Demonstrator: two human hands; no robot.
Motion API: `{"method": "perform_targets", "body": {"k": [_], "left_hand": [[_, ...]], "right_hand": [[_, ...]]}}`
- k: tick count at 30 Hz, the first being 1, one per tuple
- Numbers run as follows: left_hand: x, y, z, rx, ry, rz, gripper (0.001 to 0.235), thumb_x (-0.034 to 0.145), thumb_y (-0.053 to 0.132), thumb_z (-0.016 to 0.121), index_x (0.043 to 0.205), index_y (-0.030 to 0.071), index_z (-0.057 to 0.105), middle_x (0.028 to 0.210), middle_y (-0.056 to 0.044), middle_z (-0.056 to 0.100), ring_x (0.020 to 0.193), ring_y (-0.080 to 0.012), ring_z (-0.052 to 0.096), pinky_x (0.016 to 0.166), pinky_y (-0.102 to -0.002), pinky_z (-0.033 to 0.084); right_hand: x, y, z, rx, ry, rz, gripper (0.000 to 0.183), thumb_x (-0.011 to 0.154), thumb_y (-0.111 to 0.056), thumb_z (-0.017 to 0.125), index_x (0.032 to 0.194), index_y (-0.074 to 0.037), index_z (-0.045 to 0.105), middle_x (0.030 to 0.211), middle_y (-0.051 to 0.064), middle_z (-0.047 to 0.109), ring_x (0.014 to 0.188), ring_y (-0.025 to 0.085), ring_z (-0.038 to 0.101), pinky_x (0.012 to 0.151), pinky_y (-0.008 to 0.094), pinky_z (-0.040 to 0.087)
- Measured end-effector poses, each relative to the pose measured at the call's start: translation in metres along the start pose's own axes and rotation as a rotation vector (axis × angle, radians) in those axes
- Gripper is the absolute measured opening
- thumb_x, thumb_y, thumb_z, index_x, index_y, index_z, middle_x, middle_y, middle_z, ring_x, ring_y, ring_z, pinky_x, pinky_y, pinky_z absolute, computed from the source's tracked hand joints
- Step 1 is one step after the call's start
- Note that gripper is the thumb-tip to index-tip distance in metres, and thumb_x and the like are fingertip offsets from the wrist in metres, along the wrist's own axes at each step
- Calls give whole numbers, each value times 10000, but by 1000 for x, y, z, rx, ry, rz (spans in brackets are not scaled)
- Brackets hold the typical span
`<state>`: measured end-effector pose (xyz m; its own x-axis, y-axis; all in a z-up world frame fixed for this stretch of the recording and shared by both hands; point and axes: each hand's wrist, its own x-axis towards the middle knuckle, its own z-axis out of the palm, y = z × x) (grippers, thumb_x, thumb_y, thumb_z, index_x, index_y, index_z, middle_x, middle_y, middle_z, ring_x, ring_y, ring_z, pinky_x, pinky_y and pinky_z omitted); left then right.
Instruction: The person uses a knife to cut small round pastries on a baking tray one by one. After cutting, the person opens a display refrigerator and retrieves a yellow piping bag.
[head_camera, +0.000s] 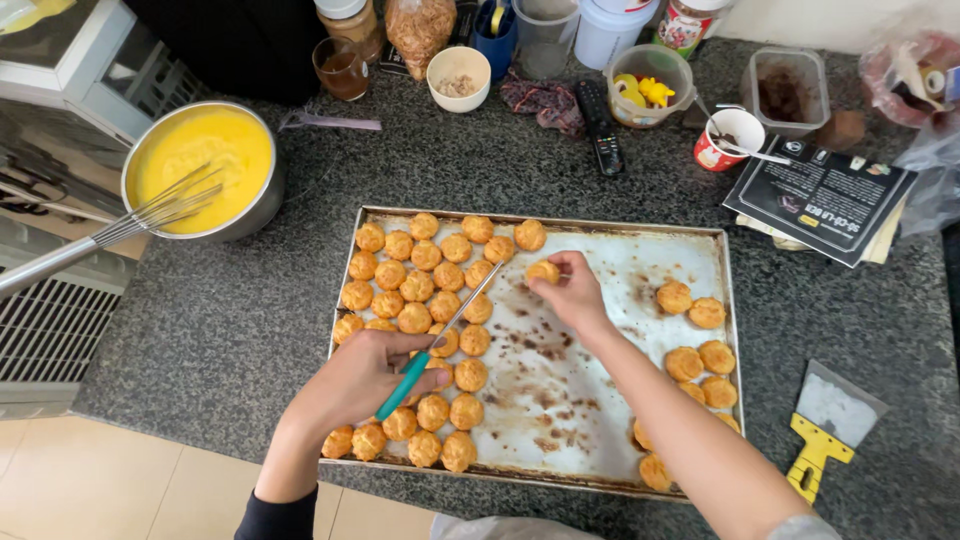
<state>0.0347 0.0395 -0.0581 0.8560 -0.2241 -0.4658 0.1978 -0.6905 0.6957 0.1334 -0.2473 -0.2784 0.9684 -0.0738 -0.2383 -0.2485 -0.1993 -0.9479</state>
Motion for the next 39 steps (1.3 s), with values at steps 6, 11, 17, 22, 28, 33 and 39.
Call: {"method": "perform_targets", "body": {"k": [6, 11, 17, 22, 28, 33, 39], "left_hand": [[6, -12, -3, 21, 4, 7, 571, 758, 437, 838, 1207, 95, 755, 580, -74, 647, 532, -88, 553, 550, -302, 509], [9, -14, -2, -15, 2, -7, 553, 762, 401, 840, 1195, 68, 756, 580, -44, 654, 536, -85, 556, 532, -298, 501], [12, 2, 7, -13, -42, -6, 557, 758, 398, 842, 1207, 80, 754, 577, -43, 631, 540, -98, 547, 522, -308, 471], [13, 20, 23, 30, -59, 89, 538, 751, 438, 839, 1181, 120, 783, 579, -38, 639, 542, -97, 547, 532, -306, 469], [14, 33, 35, 79, -68, 172, 543, 763, 450, 831, 1173, 97, 777, 574, -53, 609, 529, -110, 526, 520, -322, 435], [2, 37, 33, 95, -34, 207, 554, 754, 449, 837, 1175, 94, 774, 561, -49, 595, 520, -112, 536, 518, -314, 439], [-24, 49, 26, -181, -191, 223, 527, 781, 371, 828, 1247, 131, 773, 619, 5, 673, 559, -58, 526, 513, -269, 436]], "right_hand": [[17, -2, 29, -447, 174, -173, 580, 735, -312, 882, 1163, -45, 598, 1057, 115, 695, 934, 207, 664, 821, 370, 551], [6, -8, 13, -396, 199, -119, 555, 757, -335, 873, 1134, -48, 584, 1098, 103, 623, 791, 219, 703, 758, 377, 572], [-25, -13, -105, -852, 328, -388, 331, 845, -319, 833, 1070, -137, 672, 1040, 84, 676, 1027, 313, 633, 943, 479, 492], [-41, -7, -172, -1109, 218, -338, 561, 710, -304, 834, 1213, -148, 642, 1180, 132, 663, 1209, 349, 531, 1040, 615, 331], [-46, -4, -171, -1007, 147, -338, 570, 773, -233, 809, 1287, -139, 581, 1261, 101, 658, 1206, 316, 612, 1076, 557, 412], [-50, -53, -156, 182, -81, -69, 565, 851, -97, 714, 1385, -99, 529, 1267, 120, 606, 1102, 289, 666, 950, 432, 537], [-92, -120, -144, 889, -509, 39, 540, 984, -152, 542, 1511, -59, 465, 1332, 175, 634, 1121, 281, 683, 1018, 401, 553]]}}
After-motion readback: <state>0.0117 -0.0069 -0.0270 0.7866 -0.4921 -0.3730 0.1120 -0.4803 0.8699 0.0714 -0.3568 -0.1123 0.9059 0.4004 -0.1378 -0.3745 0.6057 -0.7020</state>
